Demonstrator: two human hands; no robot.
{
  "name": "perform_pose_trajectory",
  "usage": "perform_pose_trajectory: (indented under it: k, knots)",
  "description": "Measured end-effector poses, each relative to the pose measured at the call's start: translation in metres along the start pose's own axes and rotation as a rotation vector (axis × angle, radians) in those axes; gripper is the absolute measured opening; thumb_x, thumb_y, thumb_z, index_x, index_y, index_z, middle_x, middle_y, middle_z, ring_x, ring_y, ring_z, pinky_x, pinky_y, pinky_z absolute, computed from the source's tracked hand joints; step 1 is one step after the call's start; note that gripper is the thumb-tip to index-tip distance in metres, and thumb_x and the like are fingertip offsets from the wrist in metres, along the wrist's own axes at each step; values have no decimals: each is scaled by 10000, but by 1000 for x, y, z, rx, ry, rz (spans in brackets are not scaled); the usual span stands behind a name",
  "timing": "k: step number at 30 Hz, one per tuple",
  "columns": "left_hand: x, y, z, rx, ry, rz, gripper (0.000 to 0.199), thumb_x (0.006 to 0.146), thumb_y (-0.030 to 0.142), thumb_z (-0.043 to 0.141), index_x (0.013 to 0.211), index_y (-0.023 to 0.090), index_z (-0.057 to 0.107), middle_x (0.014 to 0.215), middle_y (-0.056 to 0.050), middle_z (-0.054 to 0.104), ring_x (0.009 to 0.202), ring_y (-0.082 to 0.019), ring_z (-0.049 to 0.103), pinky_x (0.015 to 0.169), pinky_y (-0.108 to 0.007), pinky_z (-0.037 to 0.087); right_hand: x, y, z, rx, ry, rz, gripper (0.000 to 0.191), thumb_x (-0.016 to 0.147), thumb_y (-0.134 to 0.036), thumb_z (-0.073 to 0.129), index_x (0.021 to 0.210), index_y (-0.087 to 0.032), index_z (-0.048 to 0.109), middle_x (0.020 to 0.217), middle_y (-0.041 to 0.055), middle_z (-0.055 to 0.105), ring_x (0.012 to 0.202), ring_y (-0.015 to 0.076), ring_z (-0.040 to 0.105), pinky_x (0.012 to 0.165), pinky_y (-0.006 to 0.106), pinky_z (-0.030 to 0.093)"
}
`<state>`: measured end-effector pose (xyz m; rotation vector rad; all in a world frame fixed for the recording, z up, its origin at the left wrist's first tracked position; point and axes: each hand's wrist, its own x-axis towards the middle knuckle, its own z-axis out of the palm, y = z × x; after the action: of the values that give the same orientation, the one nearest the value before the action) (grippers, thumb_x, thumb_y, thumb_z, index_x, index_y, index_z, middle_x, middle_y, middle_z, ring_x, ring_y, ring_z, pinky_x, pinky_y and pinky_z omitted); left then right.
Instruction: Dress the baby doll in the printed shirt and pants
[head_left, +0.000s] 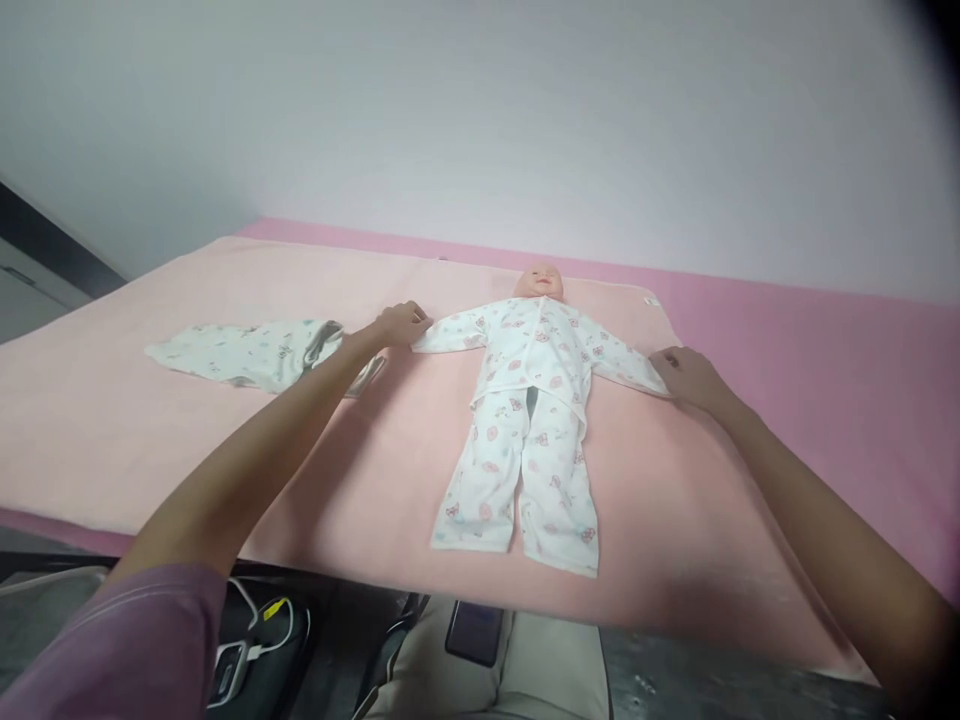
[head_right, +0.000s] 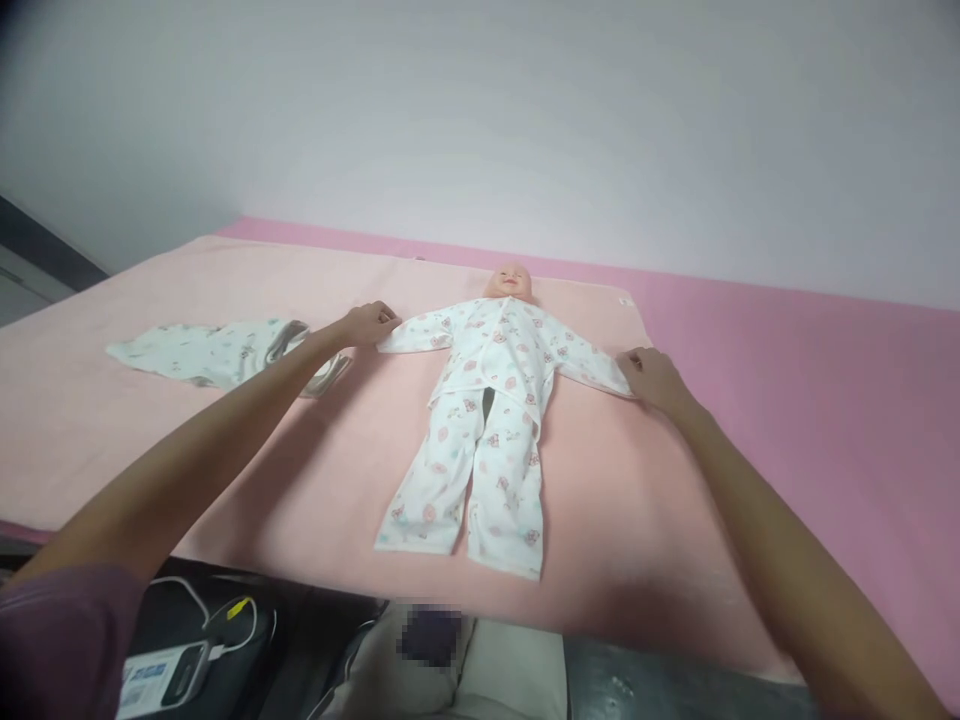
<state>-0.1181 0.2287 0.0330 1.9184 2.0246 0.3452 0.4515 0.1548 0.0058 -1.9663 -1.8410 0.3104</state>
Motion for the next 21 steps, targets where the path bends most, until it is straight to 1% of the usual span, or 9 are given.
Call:
perform_pose_trajectory:
  k: [1, 3, 5, 8, 10, 13, 16, 19, 21]
  knots:
    - [0, -7, -3, -1, -40, -8, 270, 982, 449, 701, 848, 215, 712, 972, -140, 801, 1033, -359, 715, 961, -400, 507, 0, 4, -2, -5, -37, 15, 295, 975, -494, 615, 958, -242, 765, 1055, 162, 825, 1017, 390, 753, 936, 512, 586]
    - [-2, -10, -5, -34, -87, -6, 351, 963, 442, 737, 701, 225, 650, 782, -102, 727, 870, -313, 691, 861, -369, 482, 2, 5, -3, 1, -75, 25, 267, 953, -492, 635, 913, -249, 740, 1023, 142, 825, 975, 366, 741, 908, 492, 579]
    - [-5, -6, -6, -90, -94, -10, 431, 958, 396, 754, 614, 231, 551, 653, -64, 623, 758, -266, 634, 811, -354, 453, 5, 1, -2, 15, -47, 62, 255, 963, -486, 631, 910, -250, 714, 1060, 140, 825, 994, 351, 736, 919, 477, 567]
    - [-10, 1, -8, -160, -21, -29, 473, 1017, 368, 690, 623, 242, 460, 588, -22, 506, 698, -219, 564, 788, -340, 438, 8, 0, -1, 67, 67, 170, 228, 980, -477, 651, 974, -251, 673, 1178, 161, 811, 1117, 359, 727, 989, 477, 554]
    - [-13, 2, -8, -179, 40, -50, 420, 1043, 401, 663, 698, 249, 476, 616, -10, 512, 728, -217, 564, 794, -332, 447, 8, 4, 1, 81, 108, 210, 212, 967, -460, 684, 995, -253, 650, 1231, 172, 796, 1197, 374, 709, 1042, 495, 544]
    - [-19, 0, -5, -194, 101, -84, 287, 1008, 450, 715, 897, 247, 546, 753, -28, 637, 852, -253, 625, 832, -337, 479, 2, 7, 7, 48, 189, 141, 174, 973, -407, 660, 1031, -243, 645, 1264, 189, 771, 1265, 399, 672, 1098, 540, 526]
    - [-26, -4, -1, -152, 146, -91, 230, 1015, 405, 691, 1079, 222, 568, 1037, -135, 741, 1125, -344, 665, 971, -405, 490, -12, -1, 15, -38, 354, 22, 259, 985, -378, 612, 1167, -204, 671, 1349, 228, 715, 1351, 447, 602, 1135, 614, 497]
    - [-32, -1, 3, -43, 288, -65, 219, 1045, 336, 615, 1196, 181, 585, 1410, -268, 667, 1441, -461, 531, 1147, -529, 424, -31, -25, 21, -25, 422, -119, 342, 996, -389, 598, 1266, -191, 668, 1405, 227, 677, 1341, 438, 594, 1150, 627, 490]
    - [-34, 11, 6, -31, 404, 7, 220, 1070, 318, 567, 1230, 172, 604, 1517, -286, 607, 1502, -482, 476, 1220, -591, 370, -43, -53, 22, 74, 384, -241, 336, 1015, -414, 598, 1274, -210, 663, 1367, 190, 705, 1241, 387, 642, 1115, 577, 521]
